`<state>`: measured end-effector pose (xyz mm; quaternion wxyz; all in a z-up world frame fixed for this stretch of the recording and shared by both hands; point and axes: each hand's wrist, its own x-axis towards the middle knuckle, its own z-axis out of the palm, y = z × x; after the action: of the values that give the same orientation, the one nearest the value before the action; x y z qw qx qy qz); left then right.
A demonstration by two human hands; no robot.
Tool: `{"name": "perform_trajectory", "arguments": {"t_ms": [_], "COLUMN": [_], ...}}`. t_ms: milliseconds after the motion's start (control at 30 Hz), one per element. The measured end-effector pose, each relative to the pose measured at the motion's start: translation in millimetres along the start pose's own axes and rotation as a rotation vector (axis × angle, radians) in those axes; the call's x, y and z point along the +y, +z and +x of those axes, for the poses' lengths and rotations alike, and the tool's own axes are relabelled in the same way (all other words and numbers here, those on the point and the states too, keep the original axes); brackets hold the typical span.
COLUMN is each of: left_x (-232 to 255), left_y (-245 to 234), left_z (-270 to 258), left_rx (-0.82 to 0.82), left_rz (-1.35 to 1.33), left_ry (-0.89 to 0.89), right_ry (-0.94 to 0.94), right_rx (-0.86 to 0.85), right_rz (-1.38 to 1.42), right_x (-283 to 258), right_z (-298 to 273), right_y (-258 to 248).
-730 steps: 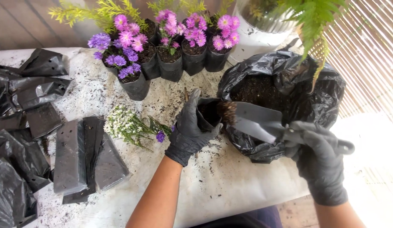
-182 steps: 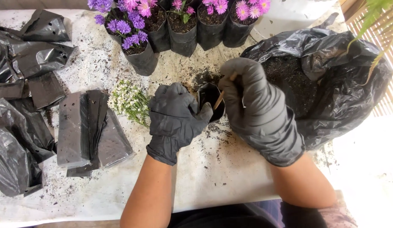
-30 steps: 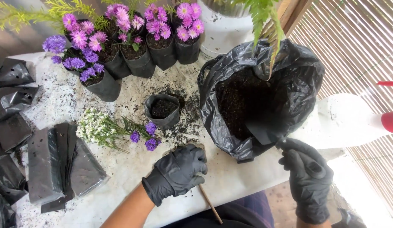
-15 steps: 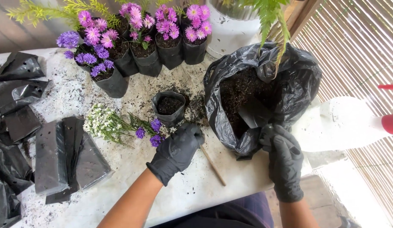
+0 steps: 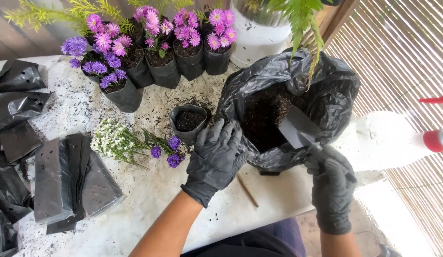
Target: Transplanting small purple flowers into plastic nursery bags using soil and gardening tools.
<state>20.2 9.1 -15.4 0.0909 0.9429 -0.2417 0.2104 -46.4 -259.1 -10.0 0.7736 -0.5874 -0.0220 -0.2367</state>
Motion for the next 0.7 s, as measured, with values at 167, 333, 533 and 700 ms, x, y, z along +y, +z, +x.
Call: {"name": "perform_trajectory", "arguments": {"t_ms": [167, 333, 533, 700], "left_x": [-29, -56, -78, -73], "left_y": [-29, -21, 21, 21], "left_z": [-3, -1, -12, -13], "left_rx": [0.671, 0.818, 0.664, 0.613], "left_rz": [-0.352, -0.869, -1.653, -1.681], "left_ry": [-0.015, -0.432, -0.362, -0.274], "right_ry": [0.025, 0.06, 0.173, 0.201], "right_rx": [0.139, 0.108, -0.031, -0.142], "right_rz": [0.017, 0.016, 0.211, 0.258], "right_x": [-18, -39, -41, -17], "right_z": [-1, 2, 9, 14], "right_y": [5, 14, 50, 71]}}
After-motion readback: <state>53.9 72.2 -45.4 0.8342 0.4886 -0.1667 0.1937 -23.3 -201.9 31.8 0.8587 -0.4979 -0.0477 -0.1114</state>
